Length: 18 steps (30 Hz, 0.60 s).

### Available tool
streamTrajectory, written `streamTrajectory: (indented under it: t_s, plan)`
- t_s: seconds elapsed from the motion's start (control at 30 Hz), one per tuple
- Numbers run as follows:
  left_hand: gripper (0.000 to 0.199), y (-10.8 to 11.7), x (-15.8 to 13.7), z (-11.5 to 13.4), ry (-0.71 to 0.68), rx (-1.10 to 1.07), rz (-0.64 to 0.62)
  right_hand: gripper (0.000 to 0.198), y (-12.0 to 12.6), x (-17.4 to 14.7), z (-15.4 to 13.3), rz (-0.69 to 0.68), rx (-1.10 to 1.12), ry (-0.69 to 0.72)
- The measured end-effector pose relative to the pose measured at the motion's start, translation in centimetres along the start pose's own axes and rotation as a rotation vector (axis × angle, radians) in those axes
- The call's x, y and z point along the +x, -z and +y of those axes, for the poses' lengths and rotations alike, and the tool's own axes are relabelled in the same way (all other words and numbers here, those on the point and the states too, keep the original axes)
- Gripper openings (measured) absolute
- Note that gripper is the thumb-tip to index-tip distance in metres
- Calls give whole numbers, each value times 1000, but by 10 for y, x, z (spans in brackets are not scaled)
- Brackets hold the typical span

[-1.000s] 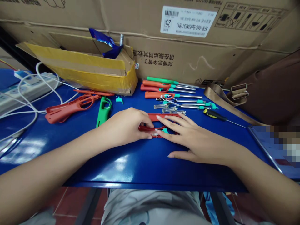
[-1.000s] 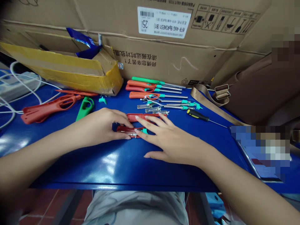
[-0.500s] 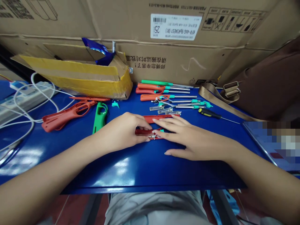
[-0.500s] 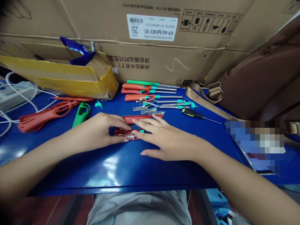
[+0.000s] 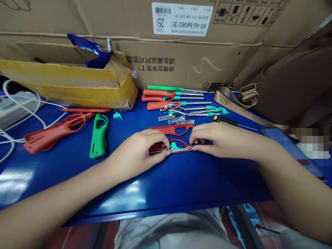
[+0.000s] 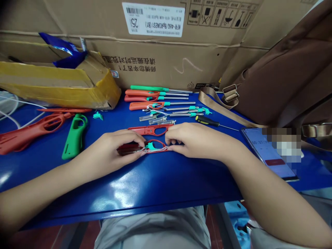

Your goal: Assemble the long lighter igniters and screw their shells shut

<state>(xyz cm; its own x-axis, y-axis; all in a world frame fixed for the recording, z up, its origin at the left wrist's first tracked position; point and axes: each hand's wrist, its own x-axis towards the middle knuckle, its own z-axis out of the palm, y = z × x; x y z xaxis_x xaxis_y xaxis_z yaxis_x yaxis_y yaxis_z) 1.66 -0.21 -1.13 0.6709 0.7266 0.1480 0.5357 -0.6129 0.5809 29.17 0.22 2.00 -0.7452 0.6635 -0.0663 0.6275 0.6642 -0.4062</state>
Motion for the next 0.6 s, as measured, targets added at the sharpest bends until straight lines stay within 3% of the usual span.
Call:
streamTrajectory:
  t_s: [0.3,0.6]
  plan:
    - [6,-5,0,-4,-80,-40,10,17,-2,2,0,-31,44,16]
    - [7,-2,3,-2,-147,2,-18,29,-5,-1,-22,-52,-215,14]
